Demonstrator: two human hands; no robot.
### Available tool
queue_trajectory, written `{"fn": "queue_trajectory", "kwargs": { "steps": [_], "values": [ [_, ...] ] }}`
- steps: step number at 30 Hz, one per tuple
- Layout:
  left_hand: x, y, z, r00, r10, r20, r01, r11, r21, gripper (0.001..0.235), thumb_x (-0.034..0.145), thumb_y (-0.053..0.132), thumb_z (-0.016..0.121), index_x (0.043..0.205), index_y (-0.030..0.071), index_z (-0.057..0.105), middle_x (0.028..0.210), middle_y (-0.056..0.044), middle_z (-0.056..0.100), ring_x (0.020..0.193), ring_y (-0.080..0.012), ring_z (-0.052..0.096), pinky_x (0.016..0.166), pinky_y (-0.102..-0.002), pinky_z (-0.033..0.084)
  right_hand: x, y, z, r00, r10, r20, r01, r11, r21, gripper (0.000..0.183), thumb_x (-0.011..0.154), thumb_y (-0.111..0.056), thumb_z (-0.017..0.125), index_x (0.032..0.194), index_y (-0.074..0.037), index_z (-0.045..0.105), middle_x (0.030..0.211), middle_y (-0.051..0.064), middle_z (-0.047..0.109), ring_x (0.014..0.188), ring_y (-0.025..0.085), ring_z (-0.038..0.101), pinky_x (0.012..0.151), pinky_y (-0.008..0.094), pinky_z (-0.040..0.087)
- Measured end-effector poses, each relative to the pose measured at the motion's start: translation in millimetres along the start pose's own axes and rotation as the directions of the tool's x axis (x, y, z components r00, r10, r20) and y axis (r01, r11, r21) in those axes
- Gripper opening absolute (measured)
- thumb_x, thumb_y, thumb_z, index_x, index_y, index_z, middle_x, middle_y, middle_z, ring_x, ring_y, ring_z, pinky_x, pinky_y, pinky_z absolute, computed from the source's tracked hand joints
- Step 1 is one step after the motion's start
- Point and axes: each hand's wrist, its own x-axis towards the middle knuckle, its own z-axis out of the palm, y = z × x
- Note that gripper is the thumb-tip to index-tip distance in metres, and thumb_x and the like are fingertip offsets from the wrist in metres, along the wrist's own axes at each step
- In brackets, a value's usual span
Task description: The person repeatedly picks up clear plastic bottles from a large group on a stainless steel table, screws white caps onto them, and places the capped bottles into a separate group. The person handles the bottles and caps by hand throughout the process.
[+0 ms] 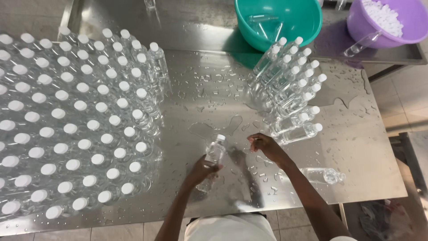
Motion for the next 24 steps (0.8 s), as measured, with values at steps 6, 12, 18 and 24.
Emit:
{"fn": "queue_trajectory", "kwargs": {
  "steps": [6,12,18,24],
  "values": [
    [3.0,-43.1,-25.8,0.992,-0.067,-0.107,0.057,0.994,-0.095,0.106,0.081,0.06,0.097,0.162,0.012,0.049,0.135,-0.036,0.063,0.115,-0.0468,0.078,0.097,-0.057,0.064,-24.9,46.9,2.3,0.999,0.047,-0.005,-0.047,0.998,-0.042,0.04,0.107,-0.015,0.063,0.142,0.005,0.068,0.092,0.022,0.079,0.094,0.029,0.072,0.098,0.044,0.052],
    [-1.1,-29.4,-17.1,0.994,-0.063,-0.09,0.038,0.967,-0.252,0.091,0.083,0.032,0.098,0.156,0.003,0.053,0.122,-0.03,0.073,0.103,-0.0412,0.081,0.089,-0.051,0.068,-41.7,20.0,20.6,0.992,0.129,-0.006,-0.128,0.973,-0.19,0.035,0.105,-0.024,0.063,0.134,-0.011,0.077,0.098,0.015,0.085,0.101,0.028,0.078,0.1,0.046,0.054],
    [5.3,-43.8,-24.1,0.996,-0.036,-0.085,0.017,0.977,-0.213,0.092,0.083,0.035,0.098,0.157,0.004,0.053,0.126,-0.03,0.074,0.104,-0.0416,0.082,0.086,-0.052,0.07,-46.9,10.3,31.4,0.999,0.048,0.016,-0.043,0.973,-0.226,0.03,0.104,-0.027,0.061,0.126,-0.016,0.078,0.096,0.011,0.085,0.097,0.024,0.077,0.098,0.045,0.054],
    [-4.6,-16.2,-15.3,0.992,0.115,0.046,-0.103,0.973,-0.206,0.077,0.091,0.027,0.088,0.154,0.004,0.05,0.12,-0.028,0.074,0.093,-0.0336,0.082,0.078,-0.047,0.071,-31.6,-16.1,30.6,0.972,-0.234,0.018,0.217,0.862,-0.457,0.042,0.11,-0.032,0.063,0.15,-0.019,0.063,0.11,0.015,0.078,0.11,0.032,0.075,0.103,0.047,0.058]
  ]
}}
